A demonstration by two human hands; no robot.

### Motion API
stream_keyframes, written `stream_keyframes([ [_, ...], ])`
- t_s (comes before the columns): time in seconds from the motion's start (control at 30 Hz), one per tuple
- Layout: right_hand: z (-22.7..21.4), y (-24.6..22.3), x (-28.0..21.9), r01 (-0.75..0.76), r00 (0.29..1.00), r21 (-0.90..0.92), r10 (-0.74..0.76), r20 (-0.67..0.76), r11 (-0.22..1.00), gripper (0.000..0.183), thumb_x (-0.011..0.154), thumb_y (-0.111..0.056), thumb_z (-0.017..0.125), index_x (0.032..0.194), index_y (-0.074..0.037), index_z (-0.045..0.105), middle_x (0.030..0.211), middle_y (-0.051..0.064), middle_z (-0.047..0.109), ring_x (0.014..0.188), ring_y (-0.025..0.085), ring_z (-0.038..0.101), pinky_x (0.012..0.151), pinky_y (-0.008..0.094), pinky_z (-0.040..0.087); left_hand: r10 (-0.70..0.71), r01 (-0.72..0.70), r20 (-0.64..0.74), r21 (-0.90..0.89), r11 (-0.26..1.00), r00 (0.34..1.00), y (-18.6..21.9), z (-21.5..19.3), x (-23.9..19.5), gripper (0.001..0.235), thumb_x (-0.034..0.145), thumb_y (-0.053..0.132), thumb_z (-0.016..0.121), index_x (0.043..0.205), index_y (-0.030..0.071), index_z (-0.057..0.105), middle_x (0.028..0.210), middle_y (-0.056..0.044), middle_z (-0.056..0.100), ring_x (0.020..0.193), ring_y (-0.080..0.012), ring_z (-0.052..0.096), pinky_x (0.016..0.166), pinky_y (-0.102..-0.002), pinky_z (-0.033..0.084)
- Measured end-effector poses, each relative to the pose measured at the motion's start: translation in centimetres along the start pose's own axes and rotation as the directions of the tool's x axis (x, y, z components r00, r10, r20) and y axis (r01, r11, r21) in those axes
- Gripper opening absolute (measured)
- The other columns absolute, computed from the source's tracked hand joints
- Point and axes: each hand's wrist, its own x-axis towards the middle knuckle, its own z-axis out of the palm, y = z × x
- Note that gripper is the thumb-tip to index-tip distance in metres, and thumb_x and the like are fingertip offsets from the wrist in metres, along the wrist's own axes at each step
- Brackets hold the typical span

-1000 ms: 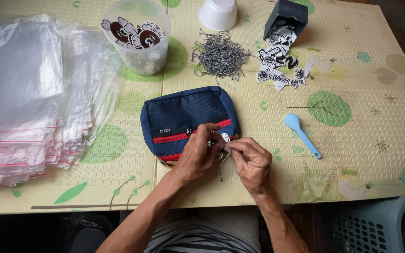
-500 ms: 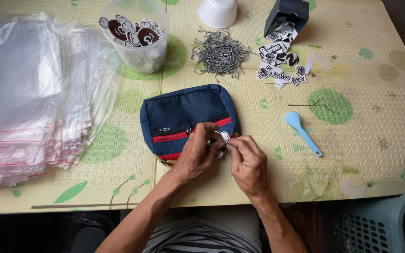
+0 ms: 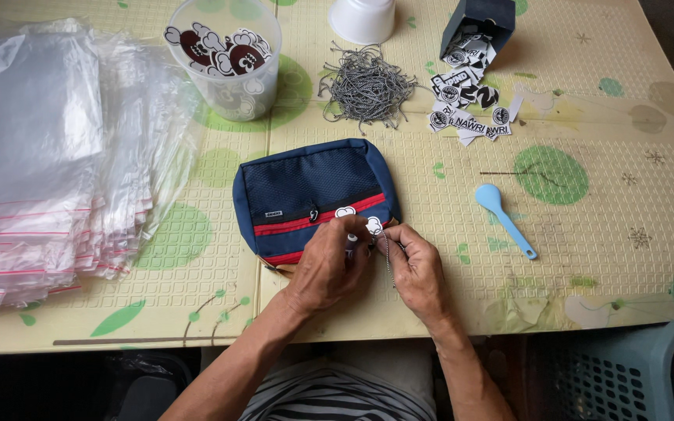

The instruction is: The person attaches a chain and a cartoon character charm to a small blue bag, then places the bag into a clear plastic zip-top bag and seals it. The workspace contains stacks of plastic bags, a container of charms, chains, and stickers.

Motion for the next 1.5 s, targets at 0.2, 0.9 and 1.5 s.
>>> stream_keyframes([
  [0.2, -0.1, 0.8, -0.1, 0.003, 1.000, -0.013, -0.003, -0.001, 1.000, 0.019, 0.104, -0.011, 0.059, 0.094, -0.006, 0.074, 0.077, 0.007, 0.063, 0.081, 0.013, 0.059, 0.084, 0.035, 0.054, 0.064, -0.063, -0.053, 0.032, 0.998, 0.997, 0.0, 0.4, -0.1, 0.040, 0.084, 0.008, 0.075, 0.120, 0.012, 0.059, 0.093, 0.000, 0.075, 0.087, -0.0264, 0.074, 0.078, -0.039, 0.061],
  [0.9, -0.7, 0.9, -1.0, -0.081, 0.992, -0.053, 0.076, -0.097, 0.995, 0.014, 0.098, -0.014, 0.068, 0.089, -0.008, 0.076, 0.064, 0.002, 0.062, 0.060, 0.009, 0.057, 0.066, 0.027, 0.056, 0.187, -0.164, -0.142, 0.159, 0.974, 0.972, -0.5, 0.0, 0.7, 0.033, 0.074, 0.001, 0.071, 0.103, 0.011, 0.060, 0.081, -0.002, 0.067, 0.078, -0.0242, 0.071, 0.081, -0.038, 0.057],
  [1.5, 0.1, 1.2, -0.5, -0.020, 0.998, 0.590, -0.021, 0.062, 0.807, 0.019, 0.105, -0.011, 0.053, 0.090, 0.001, 0.054, 0.096, 0.022, 0.065, 0.055, 0.016, 0.065, 0.043, 0.026, 0.052, -0.068, 0.052, 0.133, 0.123, 0.991, 0.989, -0.3, -1.7, 1.3, 0.018, 0.077, 0.008, 0.065, 0.091, 0.019, 0.061, 0.078, -0.008, 0.051, 0.070, -0.0396, 0.062, 0.060, -0.049, 0.049],
])
